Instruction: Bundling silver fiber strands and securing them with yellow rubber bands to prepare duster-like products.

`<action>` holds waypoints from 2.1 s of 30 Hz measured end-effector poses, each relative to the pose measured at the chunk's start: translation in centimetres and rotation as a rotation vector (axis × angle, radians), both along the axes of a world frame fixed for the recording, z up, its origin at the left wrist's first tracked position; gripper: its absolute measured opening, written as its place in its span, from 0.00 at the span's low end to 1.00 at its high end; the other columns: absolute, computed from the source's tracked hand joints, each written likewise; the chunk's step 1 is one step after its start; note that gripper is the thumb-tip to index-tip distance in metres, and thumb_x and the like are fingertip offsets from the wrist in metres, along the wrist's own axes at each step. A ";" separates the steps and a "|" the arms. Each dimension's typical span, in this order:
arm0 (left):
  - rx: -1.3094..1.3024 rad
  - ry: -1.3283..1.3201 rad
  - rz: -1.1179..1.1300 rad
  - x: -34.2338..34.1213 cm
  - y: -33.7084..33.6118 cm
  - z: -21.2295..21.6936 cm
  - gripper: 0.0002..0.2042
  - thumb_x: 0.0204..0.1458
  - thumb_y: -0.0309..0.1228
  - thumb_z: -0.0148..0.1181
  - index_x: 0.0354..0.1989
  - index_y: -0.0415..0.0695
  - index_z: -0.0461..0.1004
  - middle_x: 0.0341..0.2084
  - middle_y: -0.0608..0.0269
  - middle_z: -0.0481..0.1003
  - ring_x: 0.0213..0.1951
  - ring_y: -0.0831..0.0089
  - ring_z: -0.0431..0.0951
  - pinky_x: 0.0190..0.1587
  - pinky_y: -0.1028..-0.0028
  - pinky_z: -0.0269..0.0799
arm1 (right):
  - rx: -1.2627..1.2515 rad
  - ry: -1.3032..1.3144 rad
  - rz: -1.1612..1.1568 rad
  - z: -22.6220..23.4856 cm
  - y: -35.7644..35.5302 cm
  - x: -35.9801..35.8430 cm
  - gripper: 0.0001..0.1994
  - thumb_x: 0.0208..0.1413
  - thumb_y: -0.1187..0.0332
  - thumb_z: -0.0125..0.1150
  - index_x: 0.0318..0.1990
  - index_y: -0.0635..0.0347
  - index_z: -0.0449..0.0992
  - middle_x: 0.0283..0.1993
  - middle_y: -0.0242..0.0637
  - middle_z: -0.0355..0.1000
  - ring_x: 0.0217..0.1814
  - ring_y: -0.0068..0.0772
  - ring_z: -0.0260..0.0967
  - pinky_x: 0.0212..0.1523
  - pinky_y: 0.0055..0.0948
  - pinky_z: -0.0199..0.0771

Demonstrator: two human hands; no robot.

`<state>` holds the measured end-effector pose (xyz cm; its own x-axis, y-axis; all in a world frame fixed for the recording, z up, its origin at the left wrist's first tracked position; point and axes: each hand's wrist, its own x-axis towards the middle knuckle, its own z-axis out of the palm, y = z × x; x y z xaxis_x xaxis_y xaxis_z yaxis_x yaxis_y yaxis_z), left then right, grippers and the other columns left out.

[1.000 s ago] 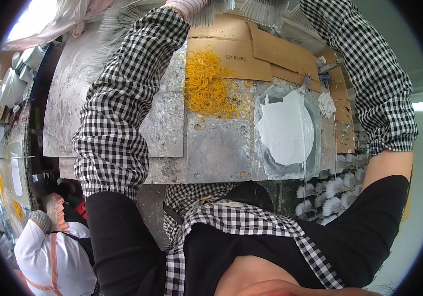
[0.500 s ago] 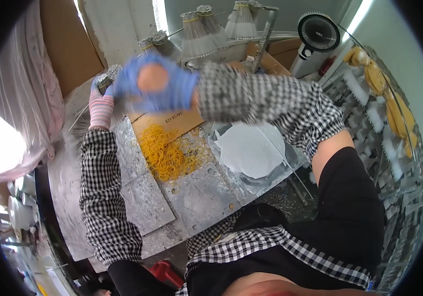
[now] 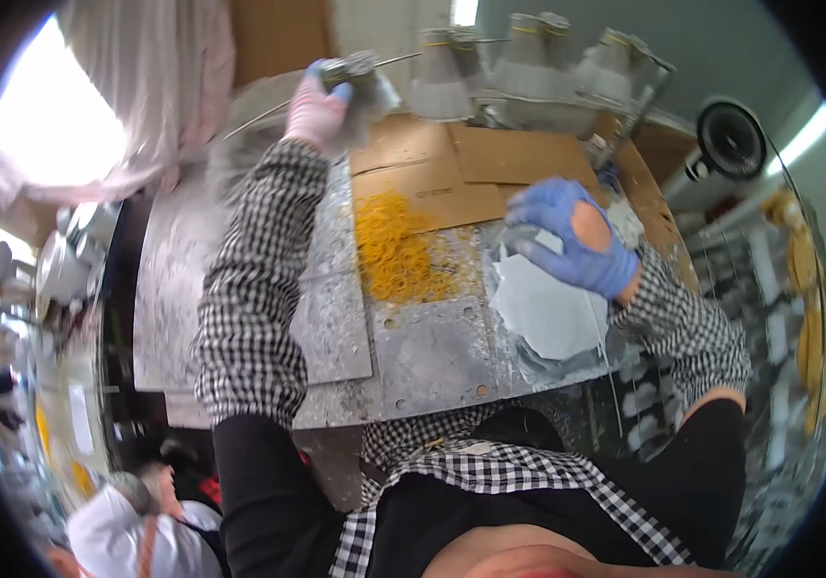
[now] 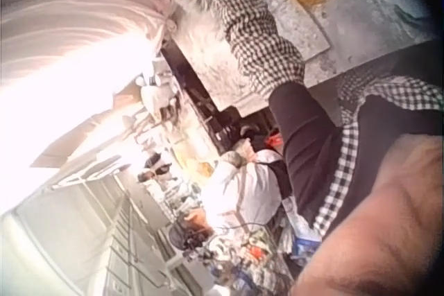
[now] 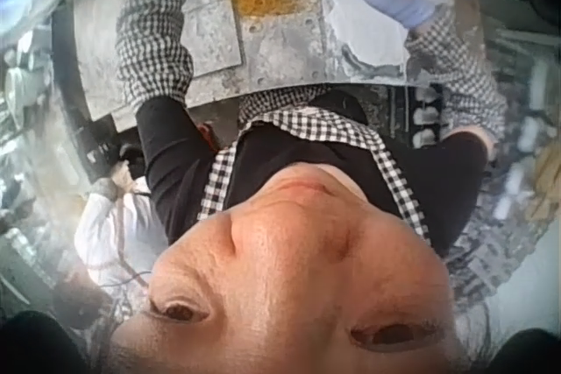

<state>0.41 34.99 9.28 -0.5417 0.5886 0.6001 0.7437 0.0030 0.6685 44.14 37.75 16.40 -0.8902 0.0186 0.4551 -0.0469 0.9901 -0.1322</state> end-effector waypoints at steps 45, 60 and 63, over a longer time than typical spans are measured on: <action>-0.905 0.103 0.103 7.3 -31.5 -10.9 0.14 0.55 0.30 0.64 0.50 0.44 0.79 0.42 0.54 0.82 0.44 0.55 0.82 0.49 0.63 0.79 | -0.342 -0.336 0.233 -17.4 -10.9 -18.5 0.12 0.58 0.62 0.60 0.48 0.48 0.80 0.46 0.42 0.77 0.52 0.44 0.74 0.56 0.42 0.75; -0.624 -0.274 0.247 4.8 -36.2 -13.4 0.05 0.55 0.27 0.63 0.39 0.43 0.78 0.29 0.60 0.81 0.27 0.73 0.80 0.32 0.71 0.76 | 0.234 -0.227 0.229 -21.1 -10.9 -27.2 0.10 0.56 0.66 0.56 0.43 0.57 0.78 0.47 0.45 0.77 0.51 0.46 0.75 0.50 0.43 0.77; -0.287 -0.632 0.403 2.5 -36.9 -14.5 0.06 0.57 0.26 0.62 0.42 0.44 0.79 0.29 0.64 0.80 0.27 0.79 0.78 0.29 0.76 0.74 | -0.240 -0.485 -0.039 -17.3 -15.3 -28.6 0.12 0.56 0.64 0.57 0.41 0.59 0.81 0.44 0.50 0.80 0.50 0.51 0.78 0.46 0.46 0.79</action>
